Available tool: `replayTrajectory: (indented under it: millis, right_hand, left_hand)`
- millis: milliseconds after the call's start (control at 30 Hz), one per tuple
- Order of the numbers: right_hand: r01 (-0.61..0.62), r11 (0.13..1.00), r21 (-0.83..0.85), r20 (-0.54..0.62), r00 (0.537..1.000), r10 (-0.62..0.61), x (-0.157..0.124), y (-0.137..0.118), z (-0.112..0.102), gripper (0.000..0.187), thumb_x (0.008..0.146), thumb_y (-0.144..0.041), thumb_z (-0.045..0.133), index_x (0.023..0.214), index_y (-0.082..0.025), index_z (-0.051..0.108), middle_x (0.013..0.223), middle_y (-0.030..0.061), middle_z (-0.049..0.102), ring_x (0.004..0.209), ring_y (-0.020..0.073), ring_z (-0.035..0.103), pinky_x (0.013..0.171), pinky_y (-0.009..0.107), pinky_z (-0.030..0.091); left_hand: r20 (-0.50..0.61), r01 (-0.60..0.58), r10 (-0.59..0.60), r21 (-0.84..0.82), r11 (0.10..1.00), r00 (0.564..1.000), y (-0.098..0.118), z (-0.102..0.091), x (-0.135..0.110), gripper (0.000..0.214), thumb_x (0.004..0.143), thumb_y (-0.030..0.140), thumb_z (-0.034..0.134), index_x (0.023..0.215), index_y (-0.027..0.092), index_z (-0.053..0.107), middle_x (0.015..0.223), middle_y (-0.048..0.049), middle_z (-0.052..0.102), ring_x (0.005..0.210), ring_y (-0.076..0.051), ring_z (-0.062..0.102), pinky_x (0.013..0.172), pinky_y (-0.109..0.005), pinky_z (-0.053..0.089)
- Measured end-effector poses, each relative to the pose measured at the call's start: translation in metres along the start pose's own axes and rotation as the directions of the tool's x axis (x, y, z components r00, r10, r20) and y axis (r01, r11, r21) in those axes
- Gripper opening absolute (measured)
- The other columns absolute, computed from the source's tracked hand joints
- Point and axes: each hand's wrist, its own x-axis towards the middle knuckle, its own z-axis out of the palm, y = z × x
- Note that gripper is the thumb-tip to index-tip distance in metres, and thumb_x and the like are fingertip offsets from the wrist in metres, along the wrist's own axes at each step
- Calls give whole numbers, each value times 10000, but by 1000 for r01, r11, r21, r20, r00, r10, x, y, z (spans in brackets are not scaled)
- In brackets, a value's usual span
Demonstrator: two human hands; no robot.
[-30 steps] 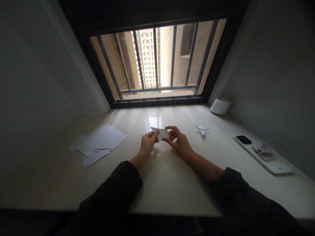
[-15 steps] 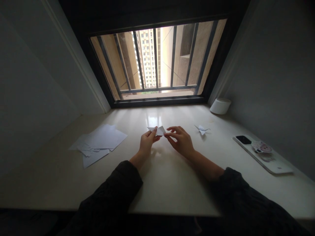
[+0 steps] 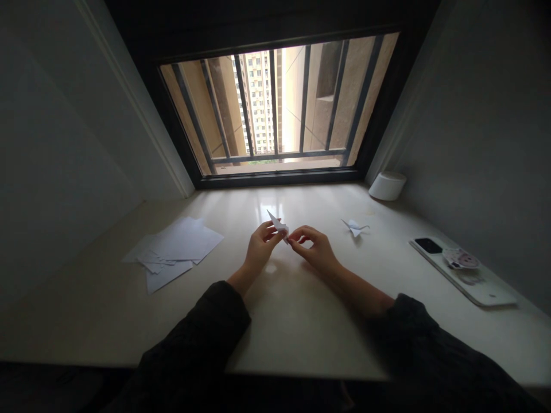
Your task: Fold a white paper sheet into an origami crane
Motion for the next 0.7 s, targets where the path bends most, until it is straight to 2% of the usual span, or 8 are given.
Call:
replayTrajectory:
  millis: [167,300,533,700]
  right_hand:
    - [63,997,-47,2,998,-63,-1,0,1,158,771,-349,644,843,-220,701,801,50,665,720,172,601,635,316,497]
    - [44,997,-62,-37,998,-47,-1,1,1,161,771,-372,641,784,-231,716,773,52,673,715,180,603,616,318,499]
    - [-25,998,-55,-27,999,24,0,-6,-3,268,753,-466,634,713,-208,693,721,47,670,671,171,595,603,314,483]
    - [-23,999,-42,-21,1000,22,2,-3,-2,284,733,-487,651,692,-208,682,712,37,667,659,168,591,604,309,483]
  left_hand:
    - [25,54,-53,-70,996,998,-1,1,0,566,662,363,739,1142,138,539,1020,-143,678,851,-215,648,783,-350,483]
    - [37,67,-66,-47,997,997,-4,1,-1,566,676,368,728,1161,151,534,992,-128,688,863,-210,644,787,-340,480]
    - [109,-1,-2,29,1000,994,0,-2,1,539,694,352,712,1167,168,530,986,-105,674,784,-170,640,693,-277,482]
    - [147,-12,6,40,999,989,6,-8,4,500,681,331,726,1116,146,565,932,-100,676,767,-174,644,701,-286,488]
